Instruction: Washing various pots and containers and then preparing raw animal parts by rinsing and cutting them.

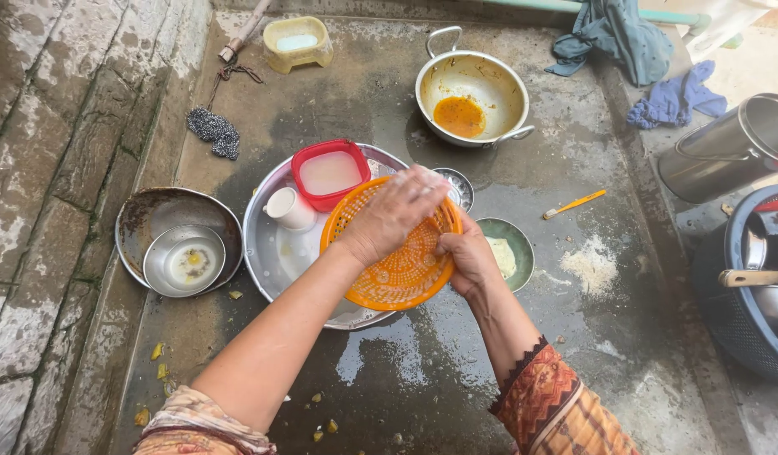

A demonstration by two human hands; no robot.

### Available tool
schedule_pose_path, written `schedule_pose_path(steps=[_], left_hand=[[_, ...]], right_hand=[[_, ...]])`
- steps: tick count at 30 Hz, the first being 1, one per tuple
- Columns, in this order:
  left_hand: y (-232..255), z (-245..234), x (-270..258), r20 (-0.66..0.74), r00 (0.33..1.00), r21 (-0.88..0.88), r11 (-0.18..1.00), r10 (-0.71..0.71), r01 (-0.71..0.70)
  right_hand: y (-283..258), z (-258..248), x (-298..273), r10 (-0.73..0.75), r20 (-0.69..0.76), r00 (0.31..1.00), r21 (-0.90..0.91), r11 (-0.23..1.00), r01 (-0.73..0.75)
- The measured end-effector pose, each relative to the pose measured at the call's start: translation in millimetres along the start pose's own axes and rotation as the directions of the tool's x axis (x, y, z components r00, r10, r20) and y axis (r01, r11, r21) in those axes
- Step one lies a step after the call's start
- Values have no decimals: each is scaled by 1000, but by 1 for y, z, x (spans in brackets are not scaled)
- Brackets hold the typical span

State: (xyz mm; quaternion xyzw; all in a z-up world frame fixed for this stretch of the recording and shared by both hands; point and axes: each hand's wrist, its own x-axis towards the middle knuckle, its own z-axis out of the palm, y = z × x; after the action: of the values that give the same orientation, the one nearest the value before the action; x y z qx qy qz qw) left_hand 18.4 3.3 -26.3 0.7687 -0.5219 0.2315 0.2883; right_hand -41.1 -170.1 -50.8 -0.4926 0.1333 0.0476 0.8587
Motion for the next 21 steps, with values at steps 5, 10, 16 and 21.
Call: schedule_pose_path(steps=[5, 10, 16, 21], left_hand=[[0, 4, 0, 63, 986, 32, 988, -156, 154], [-6, 4, 0, 71, 989, 59, 991, -127, 123], [-14, -9, -5, 52, 905, 47, 906, -423, 421], [-7, -6, -5, -13, 974, 119, 967, -226, 226]], right_hand=[[-2, 4, -8, -5, -1, 1000, -78, 997, 5], [10, -11, 0, -36, 47, 998, -101, 994, 40], [-10, 17, -19, -66, 117, 991, -134, 988, 82], [-9, 5, -15, 19, 99, 995, -173, 985, -1]])
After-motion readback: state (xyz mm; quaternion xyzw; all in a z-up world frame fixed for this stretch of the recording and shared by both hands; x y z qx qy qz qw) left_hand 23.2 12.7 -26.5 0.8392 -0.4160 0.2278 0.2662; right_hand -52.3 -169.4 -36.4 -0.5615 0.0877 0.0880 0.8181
